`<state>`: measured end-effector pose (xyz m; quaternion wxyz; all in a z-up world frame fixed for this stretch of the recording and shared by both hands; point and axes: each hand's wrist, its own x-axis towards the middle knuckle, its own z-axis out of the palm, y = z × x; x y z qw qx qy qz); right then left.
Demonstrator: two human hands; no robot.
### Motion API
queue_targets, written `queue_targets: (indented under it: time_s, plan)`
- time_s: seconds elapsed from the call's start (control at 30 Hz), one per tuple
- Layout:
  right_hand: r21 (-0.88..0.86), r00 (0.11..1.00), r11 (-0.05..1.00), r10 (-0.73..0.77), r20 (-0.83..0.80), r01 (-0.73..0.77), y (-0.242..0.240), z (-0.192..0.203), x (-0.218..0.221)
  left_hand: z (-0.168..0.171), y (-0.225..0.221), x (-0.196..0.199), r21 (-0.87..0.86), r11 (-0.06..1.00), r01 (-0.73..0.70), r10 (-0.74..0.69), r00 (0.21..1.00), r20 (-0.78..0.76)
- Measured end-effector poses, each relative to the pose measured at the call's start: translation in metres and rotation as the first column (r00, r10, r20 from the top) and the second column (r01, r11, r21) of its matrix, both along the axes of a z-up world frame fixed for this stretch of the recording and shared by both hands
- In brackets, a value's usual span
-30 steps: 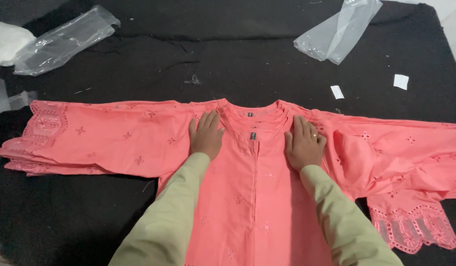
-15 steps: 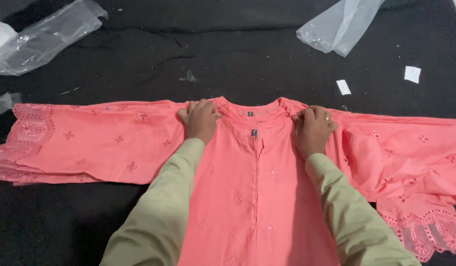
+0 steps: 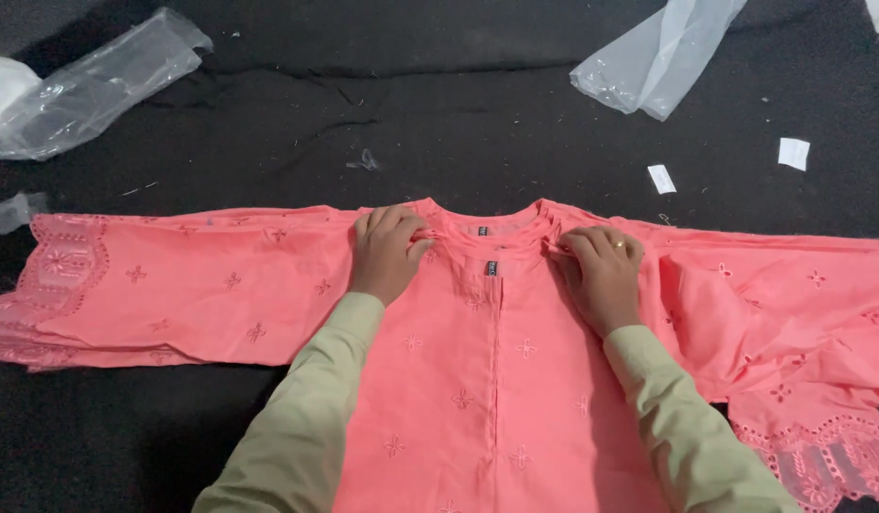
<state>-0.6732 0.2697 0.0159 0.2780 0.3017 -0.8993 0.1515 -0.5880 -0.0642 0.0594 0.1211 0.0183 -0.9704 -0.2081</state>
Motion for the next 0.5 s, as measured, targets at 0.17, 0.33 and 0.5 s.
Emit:
queue_targets:
  time_s: [0.17, 0.33, 0.5]
  plan:
    - [0.127, 0.954, 0.982, -0.170, 0.247, 0.142, 0.011, -0.011, -0.019, -0.020, -0.009, -0.015, 0.039, 0.999, 0.017, -0.021, 0.994, 0.112]
    - [0.145, 0.952, 0.977, -0.190, 0.241, 0.158, 0.004, -0.012, -0.035, -0.011, -0.007, -0.034, 0.036, 0.998, -0.043, 0.036, 0.980, 0.197]
    - [-0.011, 0.994, 0.997, -0.080, 0.072, 0.081, 0.002, 0.005, -0.002, -0.029, -0.007, -0.027, 0.103, 0.995, -0.002, -0.007, 0.997, 0.083]
